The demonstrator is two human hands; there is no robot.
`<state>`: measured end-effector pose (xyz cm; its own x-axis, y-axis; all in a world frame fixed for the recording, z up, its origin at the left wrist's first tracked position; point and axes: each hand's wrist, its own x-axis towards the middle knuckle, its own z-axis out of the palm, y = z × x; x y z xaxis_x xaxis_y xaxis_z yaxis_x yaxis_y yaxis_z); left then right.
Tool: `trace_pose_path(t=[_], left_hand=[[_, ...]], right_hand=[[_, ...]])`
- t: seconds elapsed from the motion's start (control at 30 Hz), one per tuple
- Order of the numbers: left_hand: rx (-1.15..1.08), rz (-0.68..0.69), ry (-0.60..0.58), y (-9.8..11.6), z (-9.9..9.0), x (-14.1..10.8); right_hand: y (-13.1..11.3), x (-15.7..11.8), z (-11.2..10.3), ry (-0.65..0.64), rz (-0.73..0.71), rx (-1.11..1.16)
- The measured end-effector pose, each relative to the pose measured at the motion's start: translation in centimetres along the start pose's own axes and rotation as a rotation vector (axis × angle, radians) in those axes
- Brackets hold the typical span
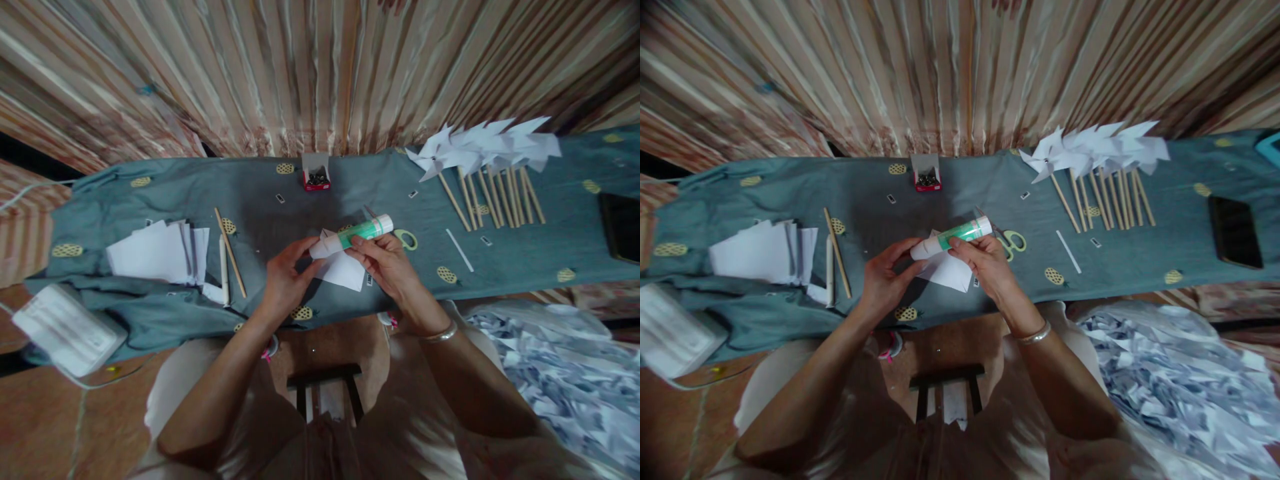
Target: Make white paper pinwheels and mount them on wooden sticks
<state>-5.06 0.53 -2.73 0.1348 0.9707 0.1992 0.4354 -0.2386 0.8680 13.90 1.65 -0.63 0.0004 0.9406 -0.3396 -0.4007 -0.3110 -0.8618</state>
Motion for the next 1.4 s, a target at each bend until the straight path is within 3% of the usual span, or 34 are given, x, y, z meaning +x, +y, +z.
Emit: trace_pose_path(t=[0.67,0.83,0.97,1.07,1.2,1.3,1.4], left_hand=[[0.19,0.275,0.035,0.1,-1.1,-0.4],[0.157,0.233,0.02,0.4,-0.9,-0.5],[0.081,0.148,-0.04,0.4,-0.5,-0.3],[0.082,0.037,-0.001,0.0,-0.9,0.3],[0.231,-0.069,0.12,-1.5,-2.8,1.4],[0.349,-0.017,0.163,-2.9,-4.3,2.0],[0.443,0.083,0.137,-3.4,-4.9,1.9]], right_hand=[[1.0,-0.2,0.8,0.006,0.062,0.023],[1.5,-0.4,1.1,-0.007,0.048,0.028],[1.5,-0.7,1.2,-0.102,0.054,-0.077],[1.0,-0.5,0.2,-0.096,-0.055,-0.17],[0.2,-0.3,-2.7,0.04,-0.263,-0.372],[0.0,-1.1,-4.3,0.062,-0.423,-0.752],[0.0,-2.3,-4.8,-0.051,-0.589,-1.024]])
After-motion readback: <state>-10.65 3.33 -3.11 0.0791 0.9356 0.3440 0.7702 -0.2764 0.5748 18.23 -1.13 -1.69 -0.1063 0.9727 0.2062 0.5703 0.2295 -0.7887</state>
